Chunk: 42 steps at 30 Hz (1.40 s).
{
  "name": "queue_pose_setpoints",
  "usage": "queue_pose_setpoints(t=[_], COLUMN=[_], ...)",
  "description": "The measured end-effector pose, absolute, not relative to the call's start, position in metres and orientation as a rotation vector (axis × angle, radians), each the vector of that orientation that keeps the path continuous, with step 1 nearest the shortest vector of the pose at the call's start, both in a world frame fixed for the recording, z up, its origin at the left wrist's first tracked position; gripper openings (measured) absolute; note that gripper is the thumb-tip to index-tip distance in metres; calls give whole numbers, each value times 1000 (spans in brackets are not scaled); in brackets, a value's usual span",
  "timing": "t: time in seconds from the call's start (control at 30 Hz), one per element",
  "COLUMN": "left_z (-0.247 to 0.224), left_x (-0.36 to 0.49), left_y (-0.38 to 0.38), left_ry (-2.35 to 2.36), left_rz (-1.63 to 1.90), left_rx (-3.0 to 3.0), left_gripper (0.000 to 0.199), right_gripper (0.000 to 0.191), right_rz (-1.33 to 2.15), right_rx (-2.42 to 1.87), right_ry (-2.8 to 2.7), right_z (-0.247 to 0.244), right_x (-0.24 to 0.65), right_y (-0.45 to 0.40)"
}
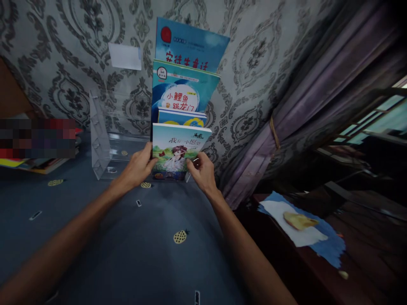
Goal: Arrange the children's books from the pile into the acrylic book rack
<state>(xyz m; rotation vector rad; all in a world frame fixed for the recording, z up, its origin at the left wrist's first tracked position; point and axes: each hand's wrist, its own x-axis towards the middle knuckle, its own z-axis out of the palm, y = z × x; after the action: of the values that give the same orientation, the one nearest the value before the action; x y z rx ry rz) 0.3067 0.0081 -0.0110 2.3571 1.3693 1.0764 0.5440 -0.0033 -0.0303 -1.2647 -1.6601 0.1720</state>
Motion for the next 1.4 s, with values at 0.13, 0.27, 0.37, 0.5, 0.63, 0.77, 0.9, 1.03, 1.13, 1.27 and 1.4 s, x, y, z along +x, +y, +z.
queue_pose_setpoints(t=[0.13,0.27,0.37,0.5,0.63,0.77,0.9,1.03,1.13,1.27,1.4], left_z=[-15,-15,-13,-13,-15,-16,-15,-13,-12,-14,-15], left_x=[308,311,313,317,319,322,324,326,327,328,331], left_y=[8,5,2,-1,-2,-4,-9,-13,-14,-13,-13], left_ry=[1389,1442,1535,1617,1690,1782,1834,1896,1928,1931,1956], left_rz=[1056,1009,899,800,683,538,493,454,405,400,382], left_rx=[2373,2392,2398,2403,2425,2422,2458,2497,2487,2487,2465], left_gripper=[19,15,13,13,21,28,27,27,30,34,35], right_gripper=[19,22,22,22,20,14,12,10,11,21,14], right_rz=[234,190,188,168,103,59,110,138,142,161,124], right_rx=[-1301,-1357,-1458,-1541,-1642,-1665,-1663,-1657,-1686,-1724,-1708], right_ry=[-1702,-1728,-1777,-1859,-1891,-1922,-1921,-1890,-1857,-1778,-1818], right_z=[-28,-26,-24,-24,-26,-27,-27,-28,-26,-23,-22], right_x=[548,551,552,554,554,555,556,557,556,554,554], right_y=[-2,-3,-4,-4,-3,-3,-2,0,-1,-4,-4])
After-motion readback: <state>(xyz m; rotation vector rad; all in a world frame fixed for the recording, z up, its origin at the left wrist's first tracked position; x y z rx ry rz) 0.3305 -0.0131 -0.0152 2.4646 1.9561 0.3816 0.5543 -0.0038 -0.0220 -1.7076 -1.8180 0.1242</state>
